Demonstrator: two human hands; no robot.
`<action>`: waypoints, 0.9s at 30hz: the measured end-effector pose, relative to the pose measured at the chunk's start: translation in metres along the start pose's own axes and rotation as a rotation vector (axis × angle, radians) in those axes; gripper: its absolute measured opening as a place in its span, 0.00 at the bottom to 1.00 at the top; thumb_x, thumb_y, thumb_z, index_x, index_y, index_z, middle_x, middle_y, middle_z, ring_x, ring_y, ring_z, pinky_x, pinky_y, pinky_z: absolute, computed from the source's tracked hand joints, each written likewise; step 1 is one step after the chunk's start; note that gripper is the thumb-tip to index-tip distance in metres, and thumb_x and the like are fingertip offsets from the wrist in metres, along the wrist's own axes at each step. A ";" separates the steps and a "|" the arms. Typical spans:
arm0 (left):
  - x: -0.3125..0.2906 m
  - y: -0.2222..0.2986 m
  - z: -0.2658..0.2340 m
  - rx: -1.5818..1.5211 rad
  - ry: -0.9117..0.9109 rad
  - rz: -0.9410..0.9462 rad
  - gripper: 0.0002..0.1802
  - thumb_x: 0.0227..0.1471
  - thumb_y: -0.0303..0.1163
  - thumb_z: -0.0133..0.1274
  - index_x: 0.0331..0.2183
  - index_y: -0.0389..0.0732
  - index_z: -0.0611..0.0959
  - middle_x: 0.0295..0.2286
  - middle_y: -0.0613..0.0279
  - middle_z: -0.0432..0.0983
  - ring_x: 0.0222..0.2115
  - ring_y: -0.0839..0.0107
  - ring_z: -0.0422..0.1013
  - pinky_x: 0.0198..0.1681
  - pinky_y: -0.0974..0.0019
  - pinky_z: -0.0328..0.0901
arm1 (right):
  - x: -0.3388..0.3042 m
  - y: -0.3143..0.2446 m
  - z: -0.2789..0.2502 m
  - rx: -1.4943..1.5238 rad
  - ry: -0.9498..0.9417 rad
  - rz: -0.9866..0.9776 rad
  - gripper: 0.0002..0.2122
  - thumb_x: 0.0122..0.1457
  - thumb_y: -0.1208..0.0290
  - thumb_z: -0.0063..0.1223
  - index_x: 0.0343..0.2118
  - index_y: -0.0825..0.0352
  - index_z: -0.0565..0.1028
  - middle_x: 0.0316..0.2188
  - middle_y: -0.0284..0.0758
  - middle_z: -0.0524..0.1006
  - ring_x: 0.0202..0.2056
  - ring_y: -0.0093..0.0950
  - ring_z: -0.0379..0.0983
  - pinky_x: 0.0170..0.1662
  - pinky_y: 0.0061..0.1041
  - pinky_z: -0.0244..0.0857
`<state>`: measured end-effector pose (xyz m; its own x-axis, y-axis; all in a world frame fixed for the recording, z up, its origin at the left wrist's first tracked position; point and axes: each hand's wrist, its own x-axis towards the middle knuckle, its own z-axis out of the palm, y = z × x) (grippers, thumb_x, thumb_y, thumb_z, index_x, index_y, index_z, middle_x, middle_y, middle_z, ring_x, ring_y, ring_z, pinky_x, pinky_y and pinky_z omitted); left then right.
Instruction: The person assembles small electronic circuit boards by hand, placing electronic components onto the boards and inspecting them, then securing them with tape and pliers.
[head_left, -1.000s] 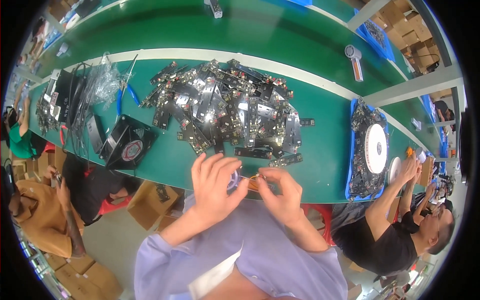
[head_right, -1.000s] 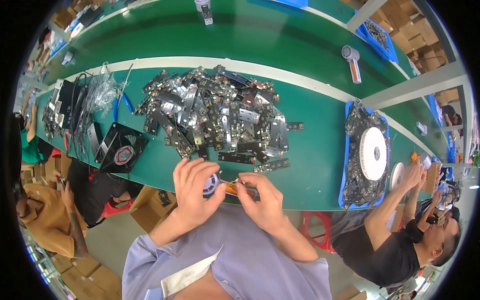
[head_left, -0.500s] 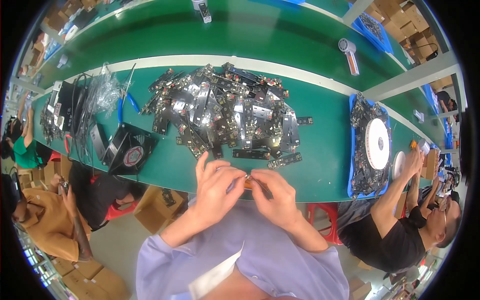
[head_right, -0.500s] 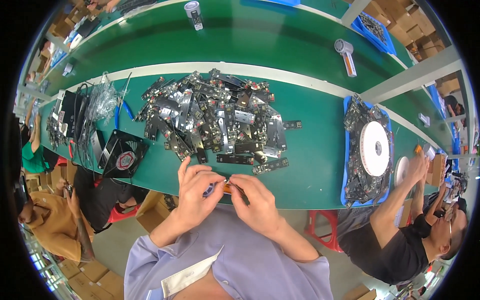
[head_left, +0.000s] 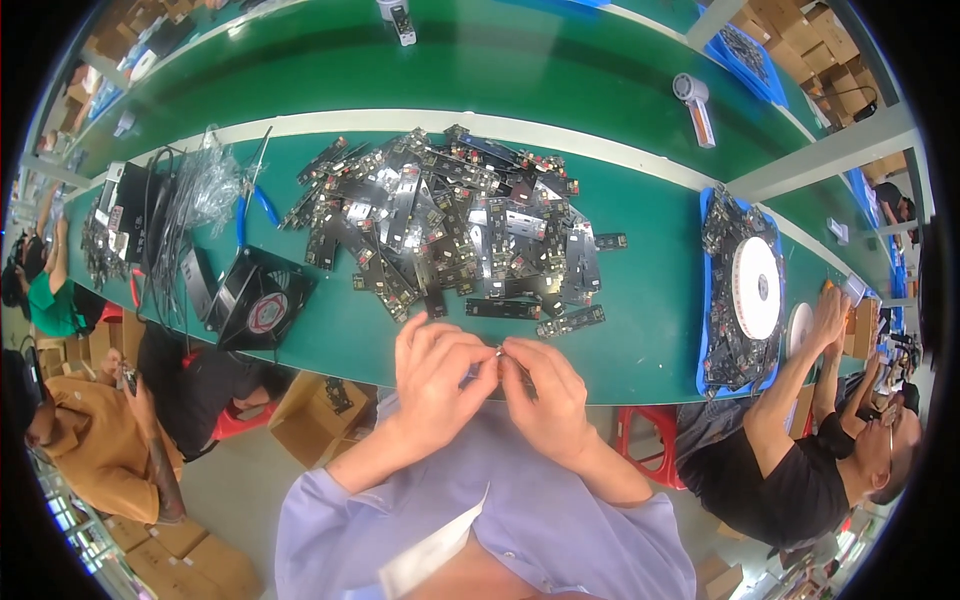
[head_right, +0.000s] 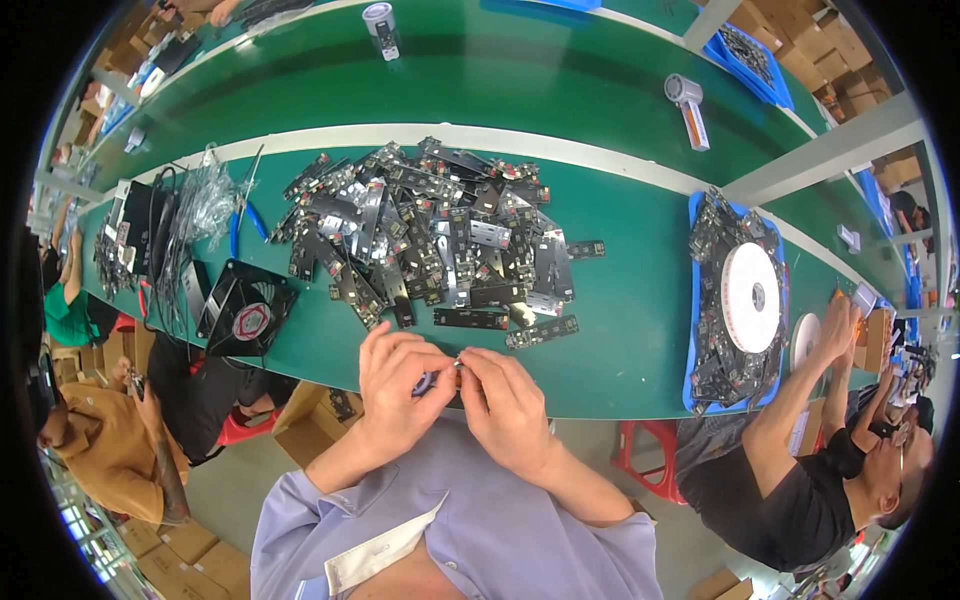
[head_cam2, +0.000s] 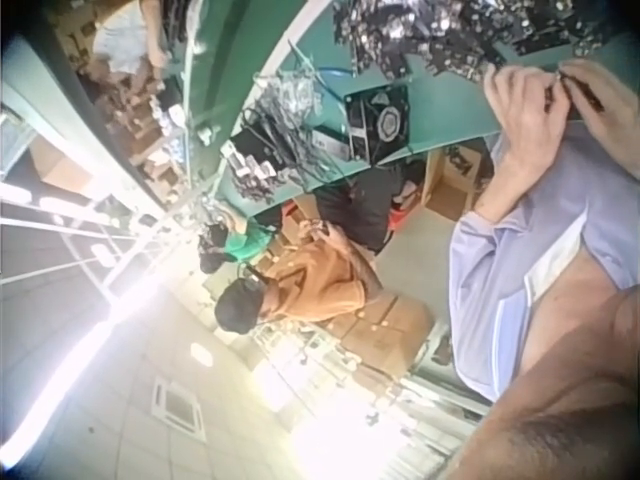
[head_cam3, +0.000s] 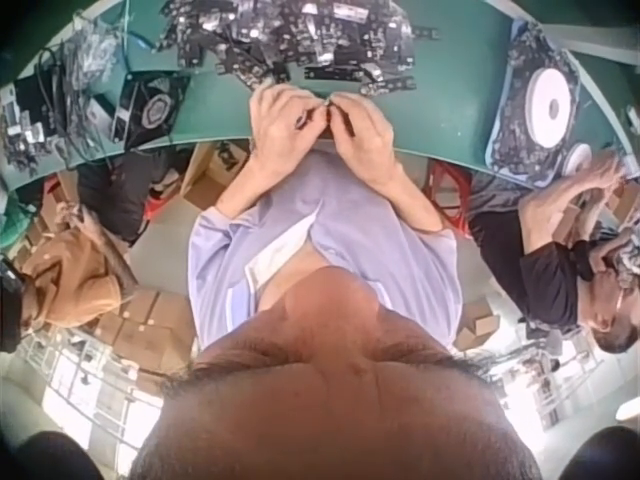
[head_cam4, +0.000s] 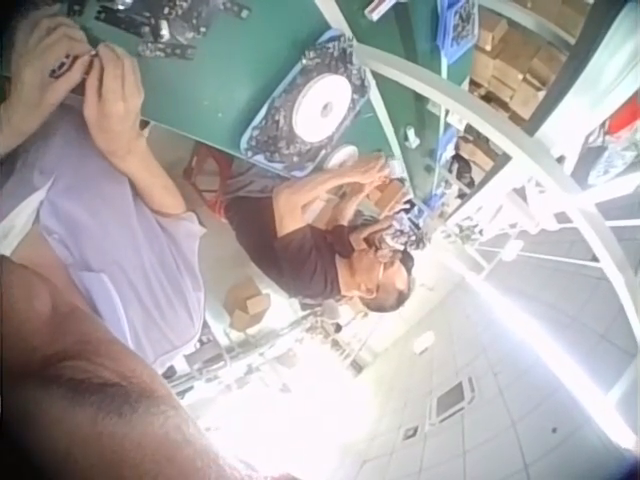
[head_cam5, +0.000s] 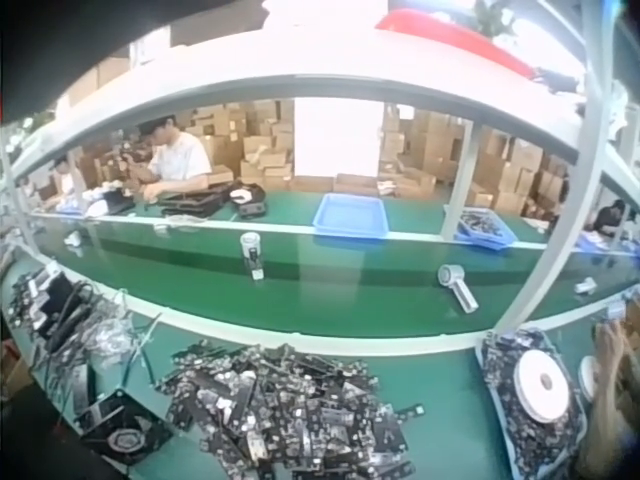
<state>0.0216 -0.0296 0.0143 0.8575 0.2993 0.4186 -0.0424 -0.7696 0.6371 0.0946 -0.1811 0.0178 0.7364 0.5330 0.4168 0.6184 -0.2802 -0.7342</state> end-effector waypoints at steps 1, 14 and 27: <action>0.000 0.000 0.000 0.000 0.001 -0.001 0.11 0.44 0.26 0.69 0.33 0.44 0.86 0.33 0.68 0.81 0.42 0.62 0.74 0.62 0.46 0.59 | 0.000 0.000 0.000 -0.024 0.003 -0.024 0.12 0.56 0.87 0.65 0.44 0.74 0.80 0.43 0.44 0.84 0.39 0.34 0.84 0.37 0.27 0.82; -0.003 -0.003 0.006 0.069 0.046 0.104 0.14 0.42 0.24 0.69 0.35 0.43 0.85 0.33 0.67 0.80 0.41 0.61 0.75 0.61 0.46 0.61 | 0.004 -0.001 0.000 -0.058 0.002 -0.055 0.14 0.54 0.88 0.65 0.44 0.72 0.81 0.42 0.44 0.84 0.38 0.39 0.83 0.38 0.30 0.80; -0.003 -0.005 0.001 0.010 -0.020 0.089 0.13 0.45 0.25 0.69 0.36 0.42 0.86 0.36 0.66 0.81 0.43 0.60 0.74 0.65 0.42 0.57 | 0.005 0.013 0.001 -0.050 -0.017 -0.088 0.14 0.51 0.85 0.68 0.40 0.70 0.79 0.37 0.40 0.83 0.34 0.38 0.80 0.34 0.33 0.76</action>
<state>0.0198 -0.0270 0.0095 0.8604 0.2180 0.4607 -0.1144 -0.7982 0.5914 0.1056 -0.1811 0.0099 0.6740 0.5705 0.4692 0.6939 -0.2713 -0.6670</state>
